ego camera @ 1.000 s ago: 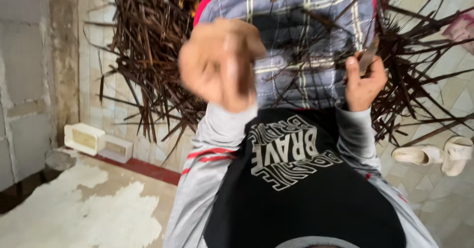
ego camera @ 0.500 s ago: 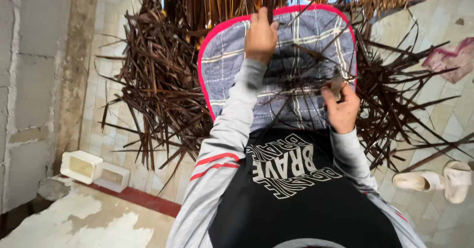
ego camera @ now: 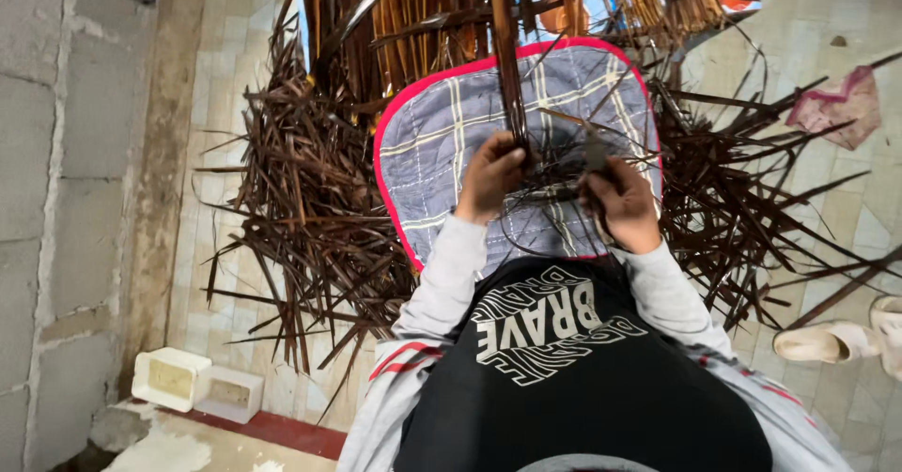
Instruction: The person weaves dried plant fibers through a circular frame, using a small blade to trim the ends.
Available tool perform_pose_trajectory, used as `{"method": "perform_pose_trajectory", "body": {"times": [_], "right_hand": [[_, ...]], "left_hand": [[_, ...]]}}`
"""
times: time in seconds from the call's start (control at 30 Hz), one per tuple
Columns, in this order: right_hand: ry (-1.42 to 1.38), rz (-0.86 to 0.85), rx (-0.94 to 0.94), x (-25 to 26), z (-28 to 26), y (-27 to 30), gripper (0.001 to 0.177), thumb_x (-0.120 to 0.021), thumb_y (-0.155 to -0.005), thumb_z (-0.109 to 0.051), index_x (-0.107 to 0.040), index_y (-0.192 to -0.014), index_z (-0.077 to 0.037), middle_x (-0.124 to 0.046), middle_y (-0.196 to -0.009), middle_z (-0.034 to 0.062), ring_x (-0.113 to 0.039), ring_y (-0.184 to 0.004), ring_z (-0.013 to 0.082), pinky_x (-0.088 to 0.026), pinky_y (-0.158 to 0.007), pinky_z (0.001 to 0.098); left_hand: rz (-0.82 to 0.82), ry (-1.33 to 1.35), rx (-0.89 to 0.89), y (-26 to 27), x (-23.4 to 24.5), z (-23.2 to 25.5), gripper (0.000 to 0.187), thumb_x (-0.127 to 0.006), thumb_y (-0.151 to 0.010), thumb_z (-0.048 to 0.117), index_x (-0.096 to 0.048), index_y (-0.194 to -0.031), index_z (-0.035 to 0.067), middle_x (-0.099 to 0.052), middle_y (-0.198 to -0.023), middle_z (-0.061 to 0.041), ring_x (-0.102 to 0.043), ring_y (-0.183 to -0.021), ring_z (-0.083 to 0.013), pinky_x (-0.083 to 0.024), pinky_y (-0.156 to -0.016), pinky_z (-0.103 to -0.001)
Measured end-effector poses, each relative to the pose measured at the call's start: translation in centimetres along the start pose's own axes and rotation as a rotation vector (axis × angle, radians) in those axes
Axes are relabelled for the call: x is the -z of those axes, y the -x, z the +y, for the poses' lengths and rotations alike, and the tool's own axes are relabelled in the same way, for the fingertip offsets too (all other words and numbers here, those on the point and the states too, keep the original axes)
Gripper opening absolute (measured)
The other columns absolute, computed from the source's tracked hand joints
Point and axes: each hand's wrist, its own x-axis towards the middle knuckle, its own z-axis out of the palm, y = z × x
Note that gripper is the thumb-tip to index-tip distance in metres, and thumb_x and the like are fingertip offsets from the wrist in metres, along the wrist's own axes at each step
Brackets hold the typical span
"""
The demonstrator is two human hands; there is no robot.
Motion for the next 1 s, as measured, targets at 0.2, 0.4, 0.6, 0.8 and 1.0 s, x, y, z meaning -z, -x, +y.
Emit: {"method": "perform_pose_trajectory", "body": {"times": [0.2, 0.4, 0.6, 0.8, 1.0], "right_hand": [[0.092, -0.084, -0.003, -0.9, -1.2, 0.0, 0.013, -0.059, -0.110, -0.010, -0.066, -0.115, -0.001, -0.066, -0.073, 0.0133, -0.066, -0.061, 0.0198, -0.054, -0.055, 0.0301], [0.236, -0.052, 0.082, -3.0, -4.7, 1.1, 0.037, -0.061, -0.107, -0.001, -0.057, -0.143, 0.007, -0.070, -0.076, 0.0233, -0.072, -0.063, 0.0279, -0.059, -0.054, 0.0370], [0.259, -0.144, 0.006, -3.8, -5.7, 1.8, 0.048, -0.059, -0.101, 0.000, -0.053, -0.148, 0.009, -0.070, -0.076, 0.0209, -0.071, -0.063, 0.0261, -0.056, -0.051, 0.0347], [0.288, -0.203, 0.032, -4.6, -6.4, 2.2, 0.051, -0.058, -0.099, 0.001, -0.055, -0.151, 0.000, -0.070, -0.071, 0.0159, -0.069, -0.057, 0.0220, -0.055, -0.048, 0.0313], [0.353, -0.245, -0.013, -4.8, -6.2, 2.2, 0.054, -0.058, -0.099, -0.003, -0.054, -0.153, -0.003, -0.072, -0.070, 0.0164, -0.069, -0.055, 0.0232, -0.056, -0.052, 0.0320]], "left_hand": [[-0.073, 0.409, 0.424, 1.7, 1.1, -2.1, 0.032, -0.049, -0.094, -0.002, -0.062, -0.122, 0.009, -0.058, -0.088, -0.008, -0.058, -0.072, -0.0144, -0.050, -0.064, -0.024], [0.018, 0.226, 0.311, 3.3, -1.5, 0.0, 0.038, -0.055, -0.112, 0.043, -0.060, -0.137, 0.015, -0.032, -0.070, 0.002, -0.029, -0.049, -0.0094, -0.022, -0.041, -0.024], [0.005, -0.072, -0.066, 4.2, -2.2, 0.0, 0.035, -0.048, -0.117, 0.032, -0.069, -0.135, 0.011, -0.034, -0.055, 0.001, -0.030, -0.040, -0.0081, -0.024, -0.038, -0.022], [0.126, -0.565, -0.243, 5.5, -2.8, 1.1, 0.028, -0.056, -0.111, 0.028, -0.073, -0.133, 0.025, -0.055, -0.059, 0.002, -0.052, -0.055, -0.0108, -0.046, -0.056, -0.025], [0.151, -0.736, -0.368, 5.8, -2.9, 1.3, 0.029, -0.058, -0.110, 0.030, -0.071, -0.135, 0.023, -0.078, -0.104, -0.016, -0.075, -0.103, -0.0384, -0.059, -0.091, -0.046]]}}
